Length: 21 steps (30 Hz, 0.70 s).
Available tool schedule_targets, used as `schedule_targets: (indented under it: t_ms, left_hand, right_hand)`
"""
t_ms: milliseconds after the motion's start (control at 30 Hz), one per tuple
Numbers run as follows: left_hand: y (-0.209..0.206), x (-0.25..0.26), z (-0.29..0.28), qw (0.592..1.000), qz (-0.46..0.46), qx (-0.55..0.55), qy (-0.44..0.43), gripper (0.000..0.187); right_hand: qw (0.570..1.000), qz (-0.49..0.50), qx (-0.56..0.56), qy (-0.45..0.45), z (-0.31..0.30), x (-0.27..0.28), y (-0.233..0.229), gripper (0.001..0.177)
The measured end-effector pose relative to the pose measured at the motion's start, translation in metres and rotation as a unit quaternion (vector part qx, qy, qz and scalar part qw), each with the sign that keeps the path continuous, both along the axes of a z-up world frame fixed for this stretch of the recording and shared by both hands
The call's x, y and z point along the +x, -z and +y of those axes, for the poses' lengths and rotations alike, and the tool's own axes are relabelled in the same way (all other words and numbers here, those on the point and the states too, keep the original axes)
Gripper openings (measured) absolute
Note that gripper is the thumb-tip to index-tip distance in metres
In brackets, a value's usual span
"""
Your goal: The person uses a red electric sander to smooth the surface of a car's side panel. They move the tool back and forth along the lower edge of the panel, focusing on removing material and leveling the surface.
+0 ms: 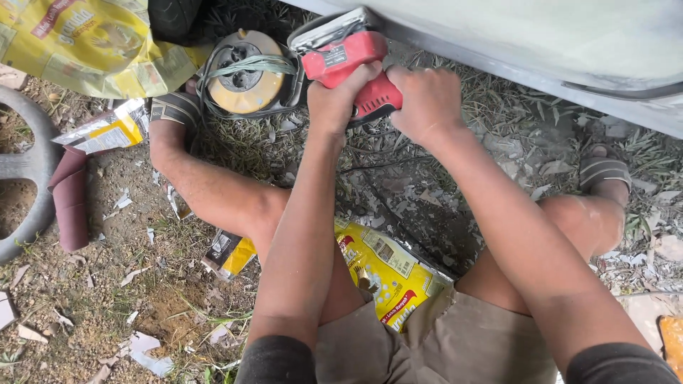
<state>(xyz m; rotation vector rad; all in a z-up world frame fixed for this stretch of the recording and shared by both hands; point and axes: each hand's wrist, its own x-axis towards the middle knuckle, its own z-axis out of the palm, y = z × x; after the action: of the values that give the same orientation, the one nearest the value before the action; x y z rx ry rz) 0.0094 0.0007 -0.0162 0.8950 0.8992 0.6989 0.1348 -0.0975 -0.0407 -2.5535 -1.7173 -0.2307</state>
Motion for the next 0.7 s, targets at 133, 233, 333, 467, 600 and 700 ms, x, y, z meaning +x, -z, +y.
schedule_targets:
  t_ms: [133,233,333,467,600,700]
  left_hand:
    - [0.003,0.012,-0.018,0.997,0.022,-0.017,0.072,0.064]
    - [0.007,0.02,-0.032,0.995,0.016,-0.019,0.099,0.062]
    - [0.01,0.022,-0.033,0.994,0.017,-0.011,0.109,0.067]
    - [0.015,0.012,-0.011,0.996,0.035,0.029,0.079,0.063]
    - [0.031,0.008,0.004,0.997,-0.051,0.058,0.022,0.06]
    - [0.037,0.018,-0.004,0.999,-0.032,0.038,-0.005,0.038]
  right_hand:
    - [0.997,-0.019,-0.074,0.022,-0.025,0.003,-0.019,0.011]
    - [0.989,-0.011,-0.137,0.056,-0.045,0.008,-0.024,0.009]
    - [0.99,-0.023,-0.126,0.061,-0.049,0.011,-0.017,0.011]
    - [0.999,-0.044,-0.015,0.001,-0.027,0.008,0.002,0.01]
    - [0.999,-0.014,0.025,-0.019,-0.007,0.005,0.01,0.012]
    - [0.984,-0.138,0.094,-0.062,-0.019,0.013,0.004,0.035]
